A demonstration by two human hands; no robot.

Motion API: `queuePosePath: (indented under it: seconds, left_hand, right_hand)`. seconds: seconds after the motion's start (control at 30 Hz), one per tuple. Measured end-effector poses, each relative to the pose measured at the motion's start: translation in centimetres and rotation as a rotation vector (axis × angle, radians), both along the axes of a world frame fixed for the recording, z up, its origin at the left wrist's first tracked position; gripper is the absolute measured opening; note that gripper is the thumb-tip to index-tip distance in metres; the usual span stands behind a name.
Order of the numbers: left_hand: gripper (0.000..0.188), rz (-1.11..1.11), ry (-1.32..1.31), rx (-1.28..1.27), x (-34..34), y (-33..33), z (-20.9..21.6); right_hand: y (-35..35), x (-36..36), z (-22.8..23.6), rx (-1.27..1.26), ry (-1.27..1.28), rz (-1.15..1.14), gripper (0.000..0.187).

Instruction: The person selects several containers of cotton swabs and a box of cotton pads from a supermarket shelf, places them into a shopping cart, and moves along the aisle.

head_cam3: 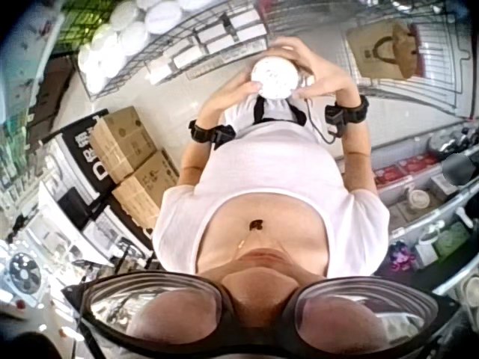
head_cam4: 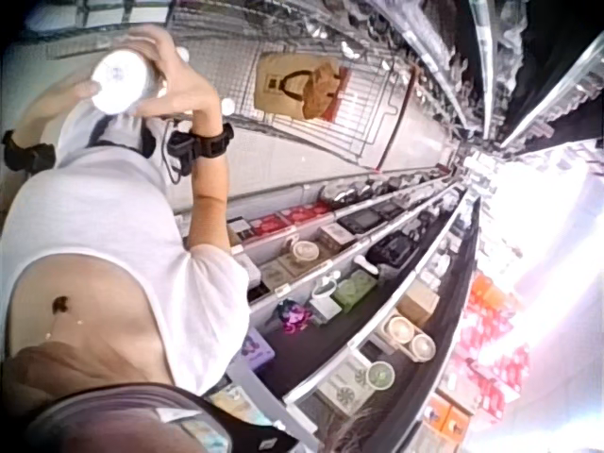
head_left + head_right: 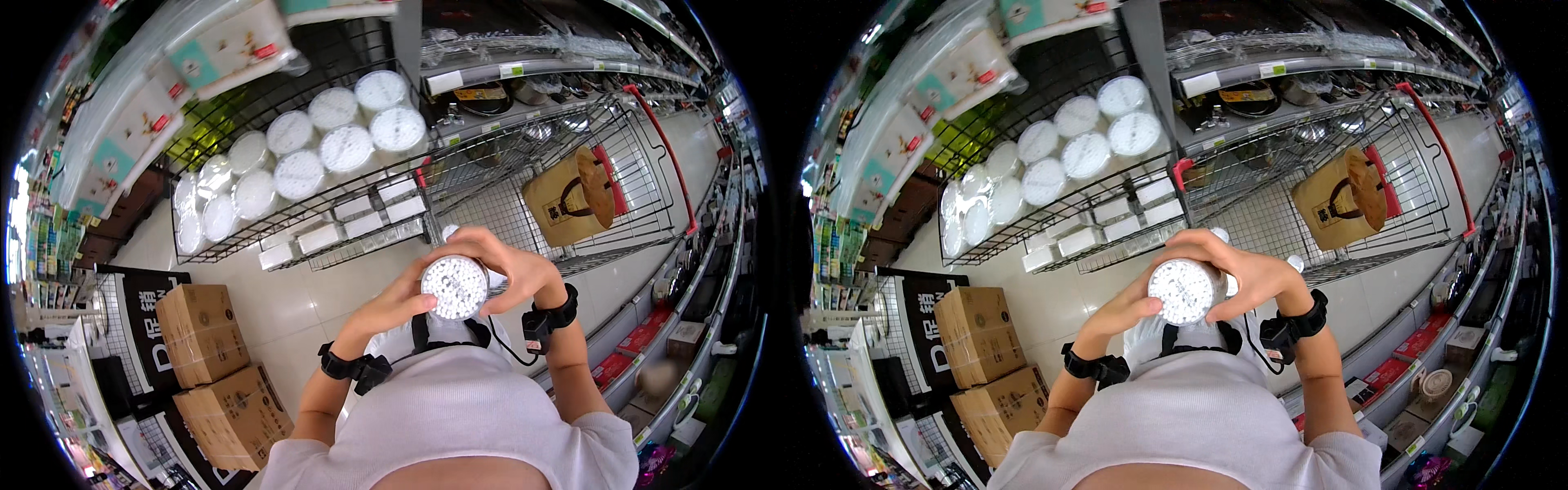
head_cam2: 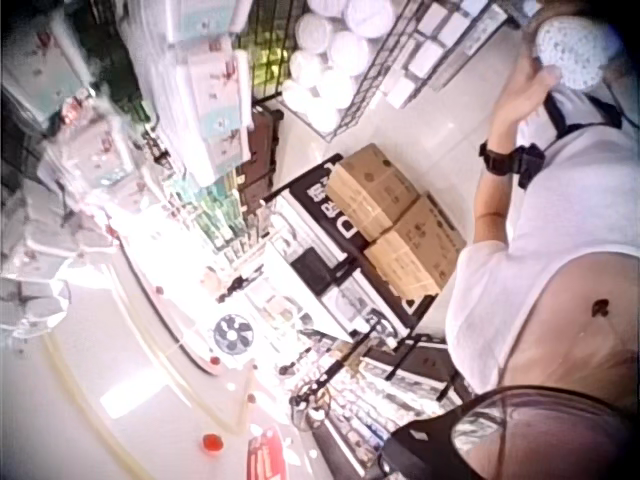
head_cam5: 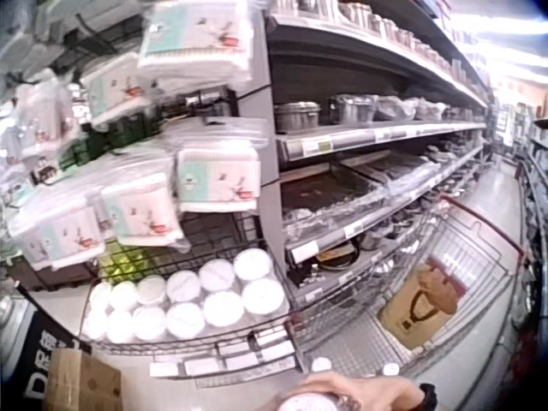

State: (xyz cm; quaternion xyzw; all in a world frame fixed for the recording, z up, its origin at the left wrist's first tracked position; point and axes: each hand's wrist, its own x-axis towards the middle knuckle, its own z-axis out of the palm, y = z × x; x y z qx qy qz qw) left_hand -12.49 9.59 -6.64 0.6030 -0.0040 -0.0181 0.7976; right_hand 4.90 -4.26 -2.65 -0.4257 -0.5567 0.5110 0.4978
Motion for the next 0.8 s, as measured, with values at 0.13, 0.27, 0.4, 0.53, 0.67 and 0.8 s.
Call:
queuePosePath:
  seconds: [0.13, 0.27, 0.4, 0.53, 0.67, 0.8]
  left_hand:
    - [0.074, 0.043, 0.184, -0.317, 3.5, -2.5, -0.5]
    - [0.084, -0.055, 0.377, -0.811, 7.8, -4.2, -0.5]
    - [0.092, -0.063, 0.568, -1.070, 12.4, -6.4, -2.4]
    - [0.077, 0.030, 0.658, -0.930, 15.8, -8.6, -5.5]
    - [0.060, 0.217, 0.700, -0.426, 16.6, -10.4, -11.6]
    - [0.045, 0.200, 0.743, -0.117, 16.0, -13.1, -14.5]
  right_hand:
    - [-2.7, 3.5, -0.6, 0.027, -0.027, -0.146, 0.098]
    - [-6.3, 7.5, -2.5, -0.053, 0.155, -0.312, 0.098]
    - [-8.3, 9.5, -5.4, -0.183, 0.313, -0.431, 0.094]
    - [-10.0, 12.1, -7.6, -0.285, 0.346, -0.564, 0.084]
    - [-12.0, 16.6, -12.0, -0.579, -0.050, -0.548, 0.076]
    - [-14.9, 19.0, -22.8, -0.819, -0.530, -0.303, 0.082]
